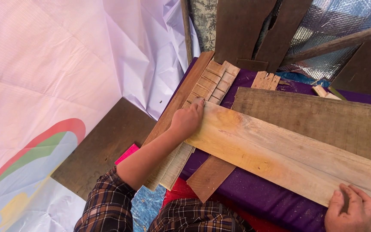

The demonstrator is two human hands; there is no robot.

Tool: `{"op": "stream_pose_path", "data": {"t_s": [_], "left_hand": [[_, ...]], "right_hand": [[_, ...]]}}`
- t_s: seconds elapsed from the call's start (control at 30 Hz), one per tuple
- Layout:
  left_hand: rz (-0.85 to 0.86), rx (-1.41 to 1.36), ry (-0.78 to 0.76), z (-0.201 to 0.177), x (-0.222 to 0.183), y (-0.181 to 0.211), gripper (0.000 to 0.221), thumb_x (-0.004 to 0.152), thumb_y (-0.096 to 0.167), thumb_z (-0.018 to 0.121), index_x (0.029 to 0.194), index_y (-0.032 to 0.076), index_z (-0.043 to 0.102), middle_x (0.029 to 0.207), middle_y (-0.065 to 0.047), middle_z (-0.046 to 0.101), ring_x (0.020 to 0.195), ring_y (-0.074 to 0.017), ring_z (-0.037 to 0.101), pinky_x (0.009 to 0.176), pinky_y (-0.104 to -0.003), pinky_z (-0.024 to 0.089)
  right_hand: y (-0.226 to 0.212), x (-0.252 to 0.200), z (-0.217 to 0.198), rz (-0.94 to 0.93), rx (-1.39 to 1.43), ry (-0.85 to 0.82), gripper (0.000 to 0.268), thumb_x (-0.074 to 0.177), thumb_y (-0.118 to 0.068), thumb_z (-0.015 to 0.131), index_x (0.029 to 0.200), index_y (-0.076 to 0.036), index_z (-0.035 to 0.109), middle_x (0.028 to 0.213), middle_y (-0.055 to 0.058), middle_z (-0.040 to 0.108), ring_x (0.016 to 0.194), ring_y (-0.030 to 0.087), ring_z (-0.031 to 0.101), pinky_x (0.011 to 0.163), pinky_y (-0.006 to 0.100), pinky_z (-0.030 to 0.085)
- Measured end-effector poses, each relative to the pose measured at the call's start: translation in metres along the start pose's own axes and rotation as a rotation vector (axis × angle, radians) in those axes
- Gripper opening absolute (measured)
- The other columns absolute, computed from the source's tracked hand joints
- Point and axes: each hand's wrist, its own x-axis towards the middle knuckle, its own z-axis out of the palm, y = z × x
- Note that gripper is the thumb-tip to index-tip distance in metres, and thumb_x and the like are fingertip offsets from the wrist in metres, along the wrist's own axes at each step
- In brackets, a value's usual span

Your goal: The person is sanding a wooden plank with sandpaper and then using a sickle to scrape the surface and edges.

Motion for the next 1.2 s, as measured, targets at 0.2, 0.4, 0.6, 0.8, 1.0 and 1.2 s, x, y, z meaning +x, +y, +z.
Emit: {"op": "stream_pose_path", "data": {"t_s": [0.2, 0.4, 0.6, 0.8, 1.0, 1.2], "left_hand": [[0.258, -0.324, 0.053, -0.022, -0.054, 0.033, 0.026, 0.106, 0.004, 0.037, 0.127, -0.007, 0.049, 0.127, -0.02, 0.055, 0.041, -0.0115, 0.043, 0.026, -0.026, 0.038], [0.199, -0.301, -0.107, -0.029, -0.067, 0.019, 0.039, 0.111, 0.022, 0.029, 0.139, -0.002, 0.039, 0.143, -0.023, 0.053, 0.039, -0.0131, 0.044, 0.026, -0.028, 0.039], [0.179, -0.302, -0.06, -0.025, -0.077, 0.025, 0.034, 0.111, 0.015, 0.033, 0.14, -0.002, 0.04, 0.103, -0.015, 0.06, 0.043, -0.0131, 0.04, 0.03, -0.027, 0.037], [0.405, -0.243, -0.039, -0.006, -0.075, 0.03, 0.053, 0.105, -0.001, 0.035, 0.156, -0.004, 0.022, 0.155, -0.032, 0.036, 0.04, -0.0119, 0.043, 0.028, -0.024, 0.043], [0.277, -0.221, 0.079, -0.023, -0.057, 0.037, 0.038, 0.107, 0.005, 0.037, 0.143, -0.005, 0.044, 0.126, -0.017, 0.057, 0.041, -0.0089, 0.038, 0.028, -0.023, 0.036], [0.654, 0.013, 0.222, 0.015, -0.071, 0.06, 0.051, 0.106, 0.008, 0.051, 0.152, -0.005, 0.032, 0.091, -0.013, 0.063, 0.042, -0.0087, 0.038, 0.031, -0.024, 0.037]], "right_hand": [[0.005, -0.006, 0.007, 0.019, 0.071, 0.024, 0.013, 0.117, -0.008, 0.083, 0.125, 0.001, 0.088, 0.135, 0.016, 0.078, 0.133, 0.039, 0.065, 0.112, 0.047, 0.059], [0.002, 0.001, 0.002, -0.014, 0.068, 0.031, 0.013, 0.113, -0.003, 0.086, 0.125, 0.001, 0.088, 0.135, 0.018, 0.079, 0.126, 0.038, 0.069, 0.115, 0.046, 0.057], [-0.004, 0.001, -0.001, 0.049, -0.005, -0.012, 0.014, 0.114, -0.009, 0.083, 0.126, -0.004, 0.088, 0.136, 0.013, 0.078, 0.13, 0.035, 0.068, 0.112, 0.044, 0.059], [-0.005, 0.007, -0.004, 0.003, 0.06, 0.015, 0.014, 0.112, -0.005, 0.082, 0.124, 0.0, 0.087, 0.135, 0.016, 0.077, 0.127, 0.037, 0.065, 0.108, 0.046, 0.055], [-0.01, 0.009, -0.005, 0.047, 0.099, 0.024, 0.013, 0.111, -0.005, 0.082, 0.123, -0.001, 0.086, 0.133, 0.015, 0.076, 0.124, 0.036, 0.066, 0.11, 0.047, 0.055], [-0.009, 0.01, -0.007, 0.044, 0.097, -0.003, 0.012, 0.111, -0.005, 0.08, 0.121, -0.001, 0.085, 0.133, 0.015, 0.075, 0.123, 0.034, 0.067, 0.114, 0.047, 0.051]]}}
